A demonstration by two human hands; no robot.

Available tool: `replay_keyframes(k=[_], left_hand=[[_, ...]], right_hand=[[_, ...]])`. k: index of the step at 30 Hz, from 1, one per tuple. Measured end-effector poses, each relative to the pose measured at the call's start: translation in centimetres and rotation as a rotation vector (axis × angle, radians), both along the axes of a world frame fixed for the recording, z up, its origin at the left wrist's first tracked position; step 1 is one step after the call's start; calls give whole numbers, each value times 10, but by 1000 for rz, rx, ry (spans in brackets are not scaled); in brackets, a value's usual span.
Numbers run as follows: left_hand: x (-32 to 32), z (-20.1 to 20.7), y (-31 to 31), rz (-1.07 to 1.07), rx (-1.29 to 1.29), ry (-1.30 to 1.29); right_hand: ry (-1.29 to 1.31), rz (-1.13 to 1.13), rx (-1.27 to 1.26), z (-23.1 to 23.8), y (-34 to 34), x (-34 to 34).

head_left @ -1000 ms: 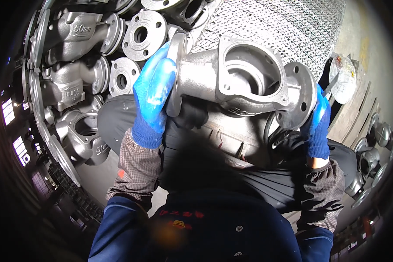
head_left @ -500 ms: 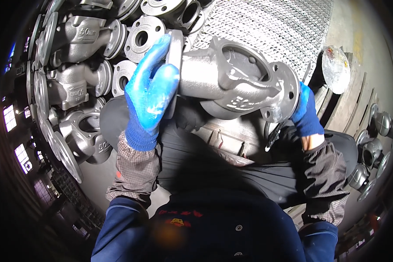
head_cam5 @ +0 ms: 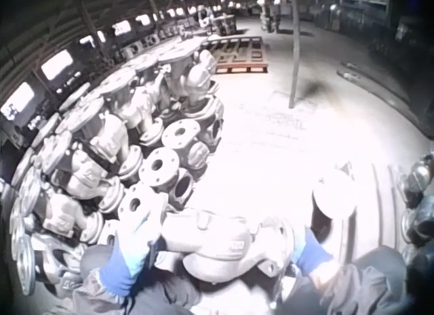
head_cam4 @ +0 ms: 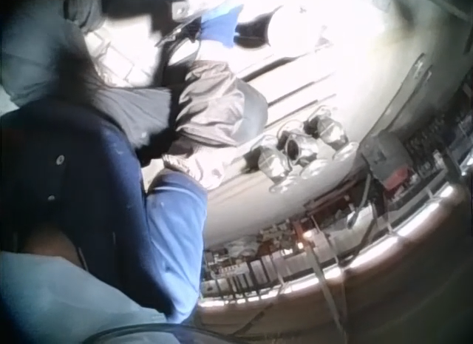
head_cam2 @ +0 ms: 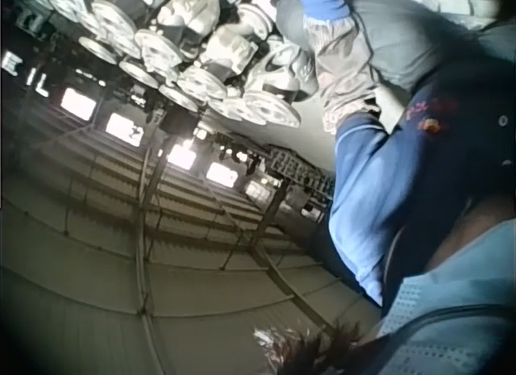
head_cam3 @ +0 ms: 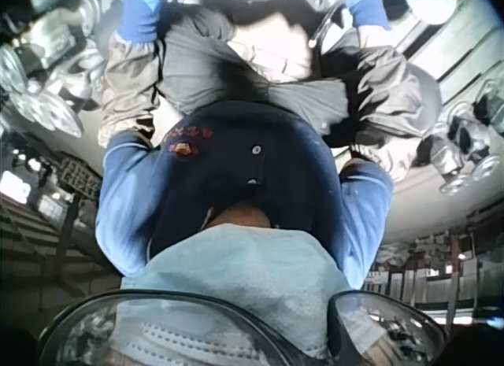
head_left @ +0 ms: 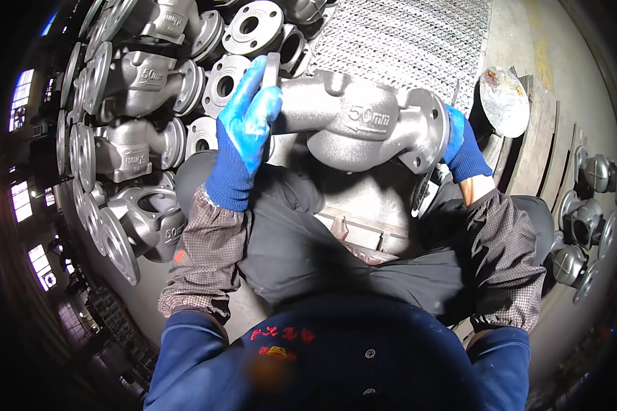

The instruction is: The person picks up a metal valve component, uses a hand scraper to clean or deburr the edges and interior surfaces, and places it back onto a pallet with other similar valves.

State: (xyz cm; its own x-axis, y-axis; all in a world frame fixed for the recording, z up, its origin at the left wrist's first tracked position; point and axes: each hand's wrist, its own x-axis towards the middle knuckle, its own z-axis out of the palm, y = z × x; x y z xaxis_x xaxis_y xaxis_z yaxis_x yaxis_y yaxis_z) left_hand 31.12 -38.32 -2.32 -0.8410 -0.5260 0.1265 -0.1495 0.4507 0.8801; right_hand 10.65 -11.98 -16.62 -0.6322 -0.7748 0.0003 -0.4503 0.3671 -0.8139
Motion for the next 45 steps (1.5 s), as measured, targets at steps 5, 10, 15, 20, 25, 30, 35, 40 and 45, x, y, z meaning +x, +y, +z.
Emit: replay_keyframes(k=[5,10,15,20,25,30,35,40,45], left_hand=[[6,-20,-14,57,-95,40],[6,-24,-20,198,131,-16],[-11,-31,-26,102,10,32],[-18,-36,-32,91,39,111],[-27,-64,-43,31,-7,245],[-37,-75,-22,256,608,-36],[-44,-99,9,204,654,-60],[-54,-97,28,212,741,-68],[-65,-97,23,265,732,-93]], right_hand=[[68,3,98,24,-16,1],[51,-19,80,28,-27,5],[-296,-279,24,31,-9,0],[-433,-378,-226,41,16,-9],[-249,-395,117,133,26,-2],[-277,-531,135,171,13,31],[-225,-462,16,143,44,43],[-321,-382,-84,137,40,50],[-614,-459,-9,129,44,44]])
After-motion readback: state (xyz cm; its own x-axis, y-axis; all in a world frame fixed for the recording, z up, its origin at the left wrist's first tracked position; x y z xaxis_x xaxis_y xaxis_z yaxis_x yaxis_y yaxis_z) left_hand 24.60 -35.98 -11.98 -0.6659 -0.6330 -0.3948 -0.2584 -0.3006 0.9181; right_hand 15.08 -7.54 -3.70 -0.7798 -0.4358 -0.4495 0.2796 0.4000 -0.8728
